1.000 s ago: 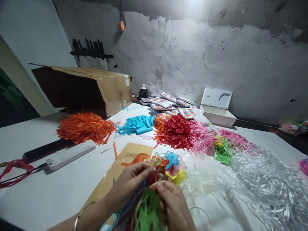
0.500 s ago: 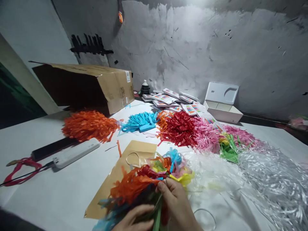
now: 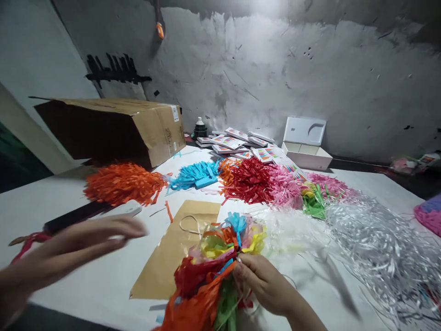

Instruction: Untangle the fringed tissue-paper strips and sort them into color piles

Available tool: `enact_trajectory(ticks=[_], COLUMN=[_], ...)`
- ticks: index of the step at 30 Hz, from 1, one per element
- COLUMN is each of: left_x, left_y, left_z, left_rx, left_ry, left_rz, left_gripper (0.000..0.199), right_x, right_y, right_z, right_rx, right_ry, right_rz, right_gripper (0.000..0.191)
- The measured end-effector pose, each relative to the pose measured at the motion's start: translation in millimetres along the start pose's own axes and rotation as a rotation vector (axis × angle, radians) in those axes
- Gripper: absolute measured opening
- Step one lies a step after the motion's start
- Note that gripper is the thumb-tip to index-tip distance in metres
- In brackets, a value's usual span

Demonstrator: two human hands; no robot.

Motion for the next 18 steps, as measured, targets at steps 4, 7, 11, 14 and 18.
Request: enact_trajectory(ticks=[4,7,11,14,18], left_x=[-74,-94,-91,-89,-88], left_y=[-76.0,-119.7,-134.8,-136.5,-140.8], left_z=[-21,-25,-25,-22,-17], left_rx=[0.197,0.145,0.085,0.027,-0.151], left_ry=[-0.264,-0.317,-0.373,-0.324,-0.302], left_rz=[0.475,0.505,0.520,0.461,0.374], left_gripper=[0.018,0.010,0.023,0.022,0.014], right_x=[-2,0,5,3,-1], right_y=[-8,-6,-2,-1,2], right_z=[12,11,6,7,4], right_rx=[-0.006,0.051,0.114,0.195,0.192], right_ry=[0.053,0.065,0.033,0.051,0.044], right_rz=[0.053,-0.022,-0.117,-0.138,-0.187], right_gripper=[0.050,0.050,0.051,0.051,0.050])
Point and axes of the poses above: each hand's wrist, its own x-axis away from the middle knuckle, its own y-axis out of the back of the hand, z = x × y, the point moved 4 cm from there along -x, towards the middle knuckle, and after that the axes turned 9 degrees about x, right-handed, at the moved point
